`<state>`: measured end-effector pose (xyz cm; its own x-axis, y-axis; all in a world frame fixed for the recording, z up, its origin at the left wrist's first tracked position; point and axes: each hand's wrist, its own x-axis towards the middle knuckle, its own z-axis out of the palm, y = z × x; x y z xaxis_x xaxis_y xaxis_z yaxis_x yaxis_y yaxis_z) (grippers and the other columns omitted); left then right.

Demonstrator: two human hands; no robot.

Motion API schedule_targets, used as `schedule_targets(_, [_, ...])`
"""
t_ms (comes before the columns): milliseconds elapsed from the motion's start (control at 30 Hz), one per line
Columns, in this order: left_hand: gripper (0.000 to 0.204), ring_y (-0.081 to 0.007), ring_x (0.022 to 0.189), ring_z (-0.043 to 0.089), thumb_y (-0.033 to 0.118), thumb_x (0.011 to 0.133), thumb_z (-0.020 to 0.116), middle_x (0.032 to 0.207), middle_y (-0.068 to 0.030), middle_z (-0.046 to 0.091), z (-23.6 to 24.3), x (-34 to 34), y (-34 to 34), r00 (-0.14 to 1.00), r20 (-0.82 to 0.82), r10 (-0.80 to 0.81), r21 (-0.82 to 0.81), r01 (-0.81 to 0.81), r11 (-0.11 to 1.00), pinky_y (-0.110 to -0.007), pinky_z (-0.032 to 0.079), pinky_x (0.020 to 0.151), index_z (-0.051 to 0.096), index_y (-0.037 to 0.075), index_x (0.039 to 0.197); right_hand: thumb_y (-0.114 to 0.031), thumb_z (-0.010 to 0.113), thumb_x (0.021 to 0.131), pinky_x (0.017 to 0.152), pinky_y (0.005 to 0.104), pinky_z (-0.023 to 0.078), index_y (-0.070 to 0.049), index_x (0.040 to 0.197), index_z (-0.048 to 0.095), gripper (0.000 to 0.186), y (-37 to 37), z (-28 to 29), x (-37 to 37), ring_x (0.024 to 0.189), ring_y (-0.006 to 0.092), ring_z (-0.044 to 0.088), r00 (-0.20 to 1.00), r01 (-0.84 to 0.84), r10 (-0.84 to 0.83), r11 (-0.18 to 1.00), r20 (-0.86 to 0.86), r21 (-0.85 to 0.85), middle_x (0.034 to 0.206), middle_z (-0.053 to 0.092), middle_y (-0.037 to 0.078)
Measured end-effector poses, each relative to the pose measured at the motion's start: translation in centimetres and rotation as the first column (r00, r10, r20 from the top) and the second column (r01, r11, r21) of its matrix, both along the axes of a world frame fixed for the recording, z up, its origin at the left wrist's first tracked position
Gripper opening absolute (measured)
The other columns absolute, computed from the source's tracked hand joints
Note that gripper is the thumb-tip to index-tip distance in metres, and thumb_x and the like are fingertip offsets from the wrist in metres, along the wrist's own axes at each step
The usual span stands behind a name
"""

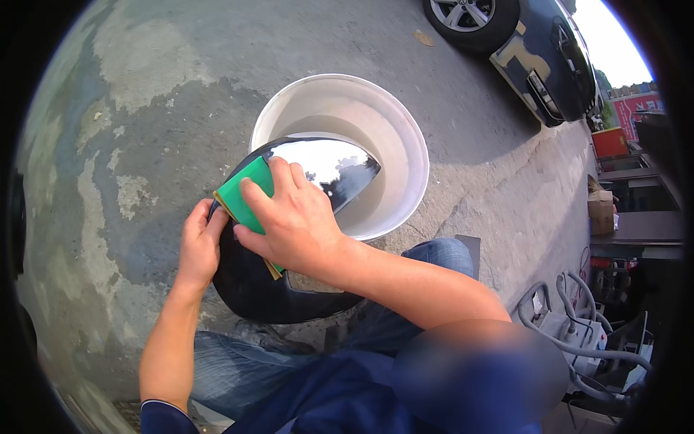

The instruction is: The person sits on the ground and sands a black car part with a green sanding block, repeatedly dipping it into a bucket of water. They then wipe the part with a green cloth and rinse it with a hose.

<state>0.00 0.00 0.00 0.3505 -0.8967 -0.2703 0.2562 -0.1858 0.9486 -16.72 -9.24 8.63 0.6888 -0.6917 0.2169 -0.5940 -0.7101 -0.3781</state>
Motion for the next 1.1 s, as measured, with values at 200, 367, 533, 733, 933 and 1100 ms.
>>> schedule_targets(200, [0.020,-0.0045,0.073,0.047,0.019,0.107,0.062,0.078,0.0055,0.056,-0.6,0.5,-1.4,0.985,0.173,-0.001,-0.101,0.019,0.995,-0.026,0.042,0.065,0.062,0.001,0.098,-0.036,0.084,0.079,0.091,0.0522,0.056,-0.007,0.123,0.069,0.056,-7.0,-0.3,-0.2,0.112,0.0438,0.063,0.975,0.220,-0.218,0.966,0.029,-0.138,0.127,0.058,0.024])
schedule_targets(367, [0.020,-0.0044,0.074,0.045,0.019,0.107,0.061,0.080,0.0061,0.054,0.4,-0.1,0.0,0.975,0.216,-0.043,-0.046,0.054,0.997,-0.026,0.041,0.066,0.062,0.002,0.098,-0.035,0.087,0.072,0.078,0.0475,0.060,-0.009,0.117,0.068,0.055,-1.2,-0.2,-3.4,0.106,0.0417,0.063,0.991,-0.114,0.123,0.982,0.050,-0.153,0.121,0.056,0.027])
schedule_targets(533, [0.019,-0.0040,0.076,0.045,0.018,0.108,0.060,0.083,0.0068,0.056,0.6,0.5,0.3,0.987,0.160,-0.025,-0.012,0.027,1.000,-0.026,0.042,0.068,0.062,0.002,0.100,-0.034,0.084,0.077,0.077,0.0493,0.059,-0.004,0.111,0.068,0.048,-7.0,-1.4,-2.5,0.106,0.0397,0.064,0.961,0.276,-0.270,0.937,0.055,-0.214,0.113,0.060,0.024])
schedule_targets(733, [0.015,-0.0047,0.091,0.056,0.015,0.110,0.055,0.099,0.0022,0.064,0.1,1.4,0.6,0.993,0.052,-0.105,-0.003,0.106,0.994,-0.024,0.047,0.084,0.062,0.002,0.110,-0.034,0.084,0.076,0.078,0.0485,0.060,-0.004,0.112,0.068,0.050,-2.1,-1.0,-3.0,0.108,0.0399,0.063,0.994,0.058,-0.040,0.981,0.100,-0.186,0.116,0.058,0.025])
schedule_targets(933, [0.016,-0.0054,0.093,0.057,0.015,0.111,0.054,0.101,0.0000,0.066,0.8,1.2,0.6,0.995,0.050,-0.084,0.001,0.084,0.996,-0.024,0.048,0.086,0.062,0.001,0.110,-0.031,0.088,0.071,0.081,0.0484,0.059,-0.007,0.112,0.067,0.051,-0.5,-1.6,-1.7,0.104,0.0420,0.063,0.977,0.069,-0.040,0.989,0.209,-0.130,0.120,0.055,0.026])
schedule_targets(1100, [0.019,-0.0051,0.086,0.054,0.017,0.110,0.055,0.094,0.0019,0.063,1.5,0.9,-0.1,0.998,0.066,0.005,-0.031,-0.003,1.000,-0.025,0.047,0.079,0.063,0.000,0.107,-0.033,0.086,0.074,0.075,0.0491,0.059,-0.006,0.112,0.066,0.050,-4.5,-1.7,-1.0,0.104,0.0414,0.062,0.973,0.121,-0.069,0.966,0.221,-0.230,0.116,0.056,0.025])
